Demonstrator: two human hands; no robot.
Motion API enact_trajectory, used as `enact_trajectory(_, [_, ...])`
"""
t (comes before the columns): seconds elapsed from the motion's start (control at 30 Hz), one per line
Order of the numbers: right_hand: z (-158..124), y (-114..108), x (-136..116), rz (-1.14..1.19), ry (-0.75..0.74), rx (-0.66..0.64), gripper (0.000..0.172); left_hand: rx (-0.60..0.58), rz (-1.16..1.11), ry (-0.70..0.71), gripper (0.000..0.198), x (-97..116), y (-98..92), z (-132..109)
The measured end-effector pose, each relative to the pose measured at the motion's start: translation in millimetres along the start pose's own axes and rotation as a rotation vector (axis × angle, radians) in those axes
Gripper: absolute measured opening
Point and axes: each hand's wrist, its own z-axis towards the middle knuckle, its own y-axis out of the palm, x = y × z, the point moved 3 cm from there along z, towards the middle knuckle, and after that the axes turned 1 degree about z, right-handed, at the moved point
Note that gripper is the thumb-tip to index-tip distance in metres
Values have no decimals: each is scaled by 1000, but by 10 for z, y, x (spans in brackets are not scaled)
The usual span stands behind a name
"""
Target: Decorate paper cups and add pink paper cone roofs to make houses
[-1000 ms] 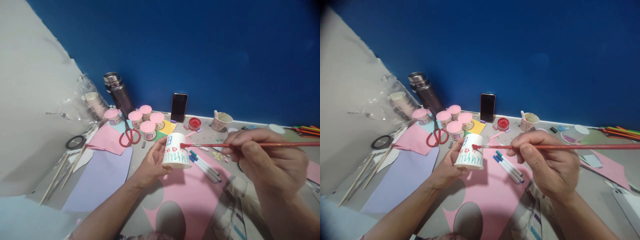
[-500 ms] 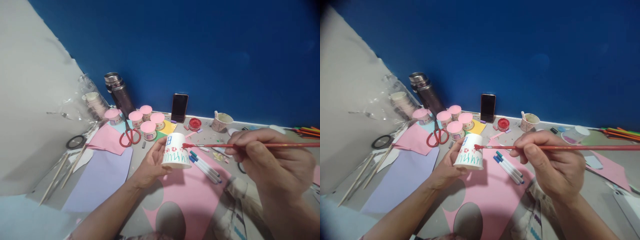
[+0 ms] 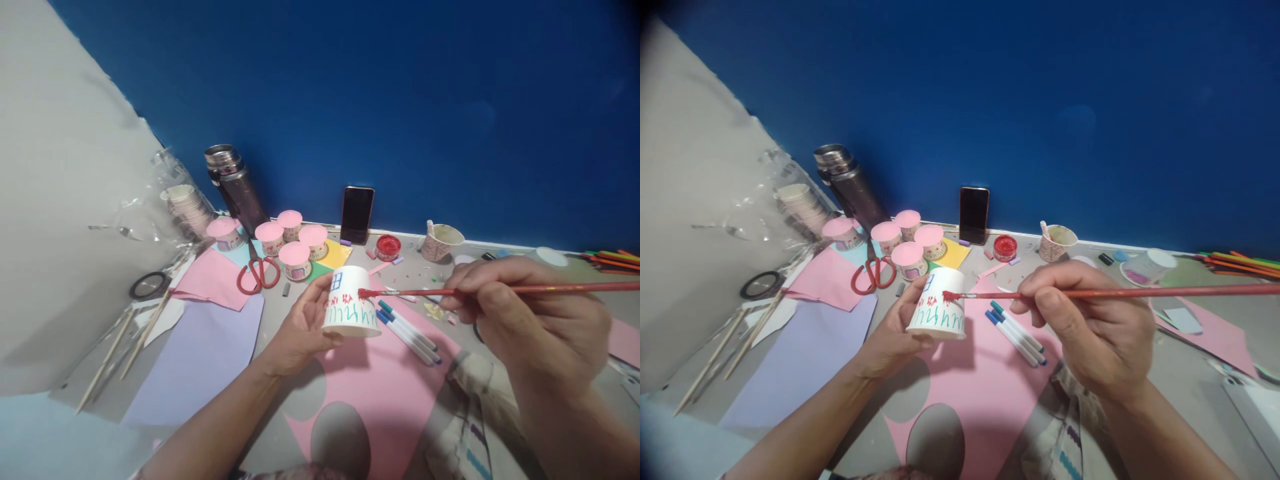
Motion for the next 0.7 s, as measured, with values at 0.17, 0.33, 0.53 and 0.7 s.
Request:
enact_trajectory(0.17, [16,-9,-16,-18,-29,54,12,-13,-20,5,88,9,-7,2])
enact_trajectory(0.33, [24,-4,-33,-23,-41,46,11,-22,-29,5,90,14,-10,11])
enact_trajectory(0.53, [-4,6,-16,-8,6,-5,12,-36,-8,17,88,4,4,14])
enact_trajectory(0.7, [2,12,-38,-27,-3,40,12,-47,-5,23,90,-14,-14,18])
